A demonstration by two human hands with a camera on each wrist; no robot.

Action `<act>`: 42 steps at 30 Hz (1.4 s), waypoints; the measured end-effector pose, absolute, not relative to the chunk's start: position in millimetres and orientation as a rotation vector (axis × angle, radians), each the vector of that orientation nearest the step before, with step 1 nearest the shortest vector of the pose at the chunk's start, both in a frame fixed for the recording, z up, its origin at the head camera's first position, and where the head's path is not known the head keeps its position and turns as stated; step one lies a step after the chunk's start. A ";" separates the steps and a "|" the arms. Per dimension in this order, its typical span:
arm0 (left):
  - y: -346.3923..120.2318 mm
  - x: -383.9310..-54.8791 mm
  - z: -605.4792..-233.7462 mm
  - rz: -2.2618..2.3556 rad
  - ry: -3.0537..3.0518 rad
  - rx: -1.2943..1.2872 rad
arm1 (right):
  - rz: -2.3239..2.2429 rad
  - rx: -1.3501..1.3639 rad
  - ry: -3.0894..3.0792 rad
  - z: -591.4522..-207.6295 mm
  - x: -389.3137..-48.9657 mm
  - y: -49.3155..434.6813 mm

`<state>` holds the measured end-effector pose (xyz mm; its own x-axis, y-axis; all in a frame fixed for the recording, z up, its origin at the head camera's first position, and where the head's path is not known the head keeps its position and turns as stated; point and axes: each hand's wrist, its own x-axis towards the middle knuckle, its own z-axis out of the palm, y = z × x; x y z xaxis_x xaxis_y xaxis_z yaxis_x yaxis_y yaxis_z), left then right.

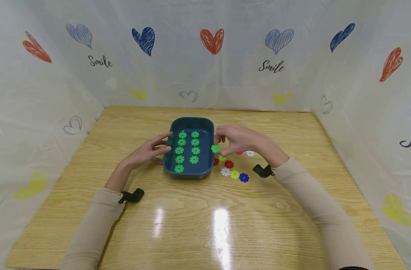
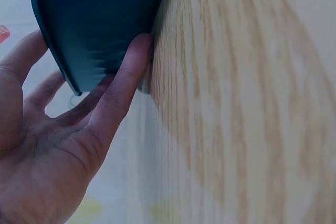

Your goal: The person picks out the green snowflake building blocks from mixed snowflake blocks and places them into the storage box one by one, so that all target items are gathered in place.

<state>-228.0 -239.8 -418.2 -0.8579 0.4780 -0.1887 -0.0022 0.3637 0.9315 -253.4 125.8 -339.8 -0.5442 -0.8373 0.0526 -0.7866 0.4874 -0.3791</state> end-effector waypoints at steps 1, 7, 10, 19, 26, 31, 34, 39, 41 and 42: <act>-239.6 -227.9 -418.3 1.504 2.198 0.413 | -0.552 -1.430 2.579 -339.4 -253.5 122.5; -240.0 -228.1 -419.3 1.497 2.201 0.423 | -0.561 -1.470 2.545 -340.4 -254.7 107.0; -240.6 -228.5 -419.7 1.500 2.199 0.424 | -0.547 -1.480 2.537 -344.2 -255.7 100.2; -239.5 -227.5 -419.0 1.509 2.185 0.420 | -0.541 -1.506 2.465 -363.4 -255.0 84.8; -239.8 -227.9 -418.7 1.526 2.171 0.418 | -0.434 -1.584 2.470 -375.1 -253.4 71.6; -239.7 -227.9 -418.0 1.522 2.174 0.417 | -0.409 -1.580 2.436 -382.3 -253.6 61.9; -239.7 -228.0 -417.9 1.517 2.175 0.417 | -0.399 -1.540 2.424 -385.7 -253.6 57.0; -240.0 -228.3 -417.9 1.517 2.173 0.421 | -0.355 -1.507 2.424 -390.7 -254.3 49.7; -240.1 -228.3 -417.9 1.516 2.173 0.423 | -0.334 -1.509 2.426 -392.1 -254.7 47.5; -240.2 -228.2 -417.9 1.517 2.173 0.424 | -0.326 -1.514 2.427 -392.8 -255.0 46.4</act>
<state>-228.2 -240.2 -417.9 -0.8497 0.4925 -0.1886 -0.0073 0.3466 0.9380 -255.0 46.4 -392.8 -0.4221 -0.9008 -0.1018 -0.8420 0.4311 -0.3244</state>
